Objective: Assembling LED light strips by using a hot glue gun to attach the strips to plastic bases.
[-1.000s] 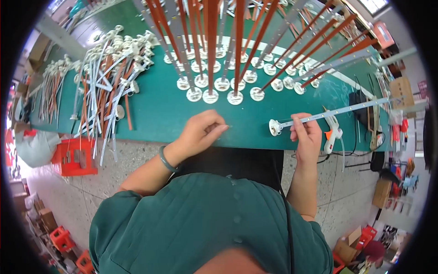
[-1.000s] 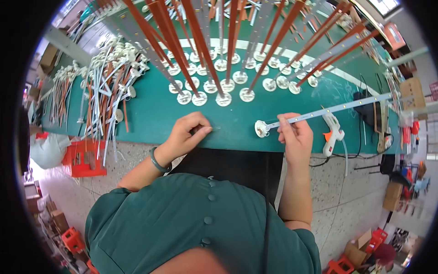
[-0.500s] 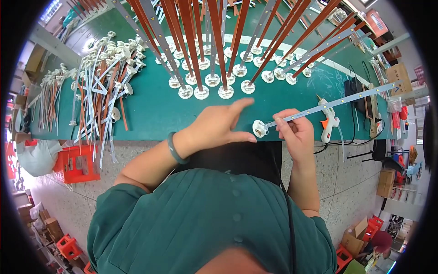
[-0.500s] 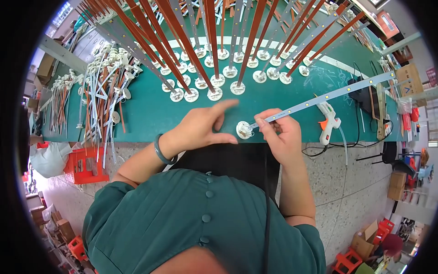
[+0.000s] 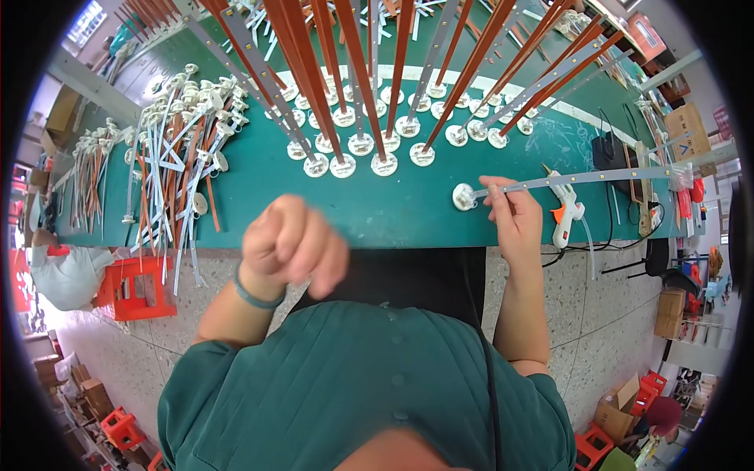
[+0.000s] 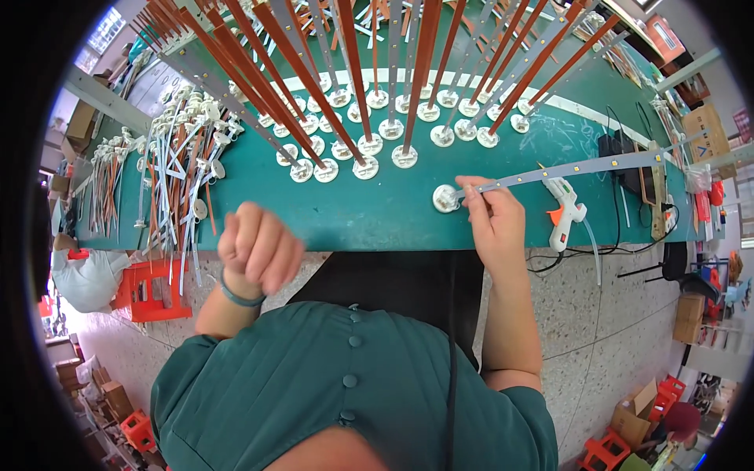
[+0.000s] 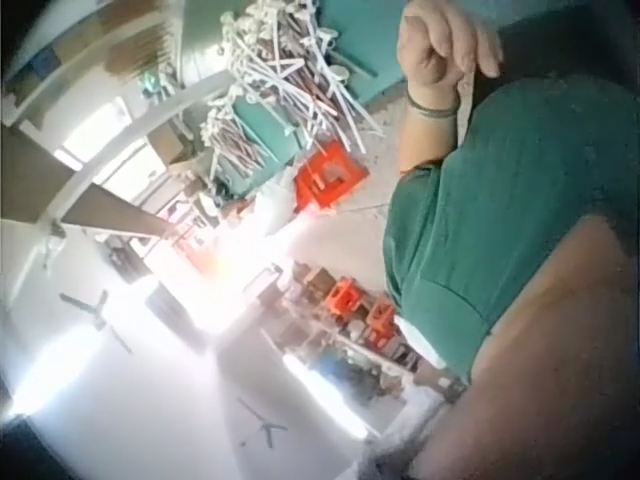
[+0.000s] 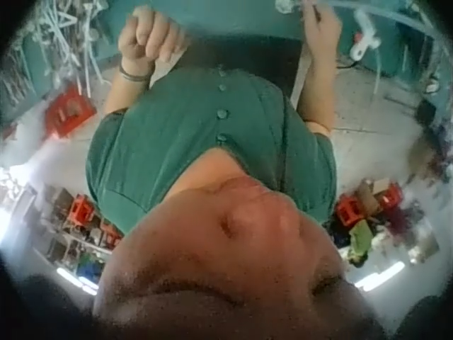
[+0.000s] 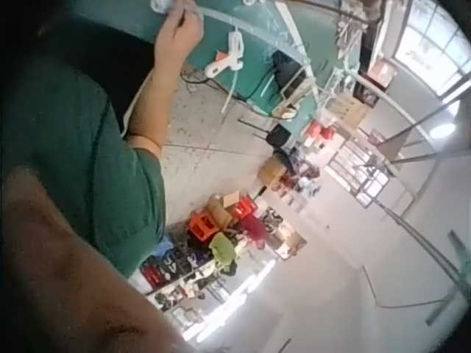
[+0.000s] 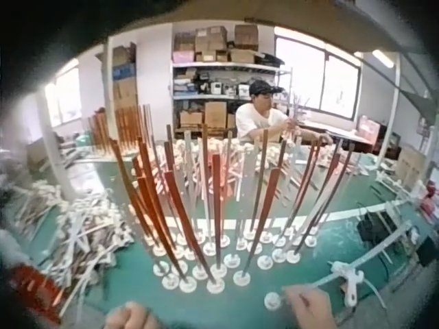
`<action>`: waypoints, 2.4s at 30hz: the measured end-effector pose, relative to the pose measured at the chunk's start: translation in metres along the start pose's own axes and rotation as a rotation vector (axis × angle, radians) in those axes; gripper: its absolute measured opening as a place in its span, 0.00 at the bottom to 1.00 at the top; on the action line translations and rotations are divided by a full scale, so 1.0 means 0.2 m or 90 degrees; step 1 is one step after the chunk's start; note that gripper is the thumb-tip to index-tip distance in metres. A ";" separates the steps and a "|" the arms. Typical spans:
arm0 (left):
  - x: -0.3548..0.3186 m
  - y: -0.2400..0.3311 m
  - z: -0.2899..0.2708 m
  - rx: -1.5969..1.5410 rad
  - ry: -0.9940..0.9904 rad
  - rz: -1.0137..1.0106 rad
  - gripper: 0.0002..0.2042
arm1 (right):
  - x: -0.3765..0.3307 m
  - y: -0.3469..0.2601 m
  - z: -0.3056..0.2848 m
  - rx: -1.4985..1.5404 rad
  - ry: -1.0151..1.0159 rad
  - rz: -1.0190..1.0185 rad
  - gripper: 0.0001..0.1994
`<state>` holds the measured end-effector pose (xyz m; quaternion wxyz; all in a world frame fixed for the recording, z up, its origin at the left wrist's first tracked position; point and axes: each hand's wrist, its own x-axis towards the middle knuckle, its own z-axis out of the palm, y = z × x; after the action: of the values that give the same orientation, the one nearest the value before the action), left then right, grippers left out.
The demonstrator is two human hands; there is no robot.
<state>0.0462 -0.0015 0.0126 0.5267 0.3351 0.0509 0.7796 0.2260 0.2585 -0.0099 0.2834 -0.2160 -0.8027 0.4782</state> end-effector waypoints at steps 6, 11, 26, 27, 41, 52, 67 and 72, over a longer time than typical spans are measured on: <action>-0.46 0.14 -0.10 0.412 0.252 -0.364 0.20 | 0.13 0.11 -0.10 -0.121 0.054 0.023 0.10; -1.46 -0.03 -0.51 1.025 0.580 -0.646 0.07 | 0.10 0.18 -0.11 -0.110 0.034 0.027 0.09; -1.27 -0.21 -0.81 1.071 0.628 -0.717 0.09 | 0.10 0.20 -0.06 -0.098 0.028 0.049 0.11; -1.15 -0.21 -0.72 1.082 0.543 -0.632 0.10 | 0.11 0.20 -0.06 -0.098 0.032 0.050 0.11; 0.18 -0.14 0.09 0.955 0.077 -0.037 0.13 | -0.17 -0.19 0.05 -0.021 -0.126 -0.054 0.04; 0.22 -0.16 0.10 1.074 0.057 -0.037 0.04 | -0.22 -0.17 0.12 -0.052 -0.207 -0.052 0.07; 0.14 -0.26 0.01 0.153 0.120 -0.004 0.08 | -0.23 -0.12 0.14 0.027 -0.186 -0.058 0.08; 0.14 -0.22 0.02 0.480 0.224 -0.124 0.07 | -0.23 -0.11 0.11 0.146 -0.267 -0.007 0.04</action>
<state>0.0766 0.0400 0.0089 0.4218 0.3598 0.4529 0.6982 0.2433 0.2063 -0.0107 0.1359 -0.0738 -0.7856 0.5991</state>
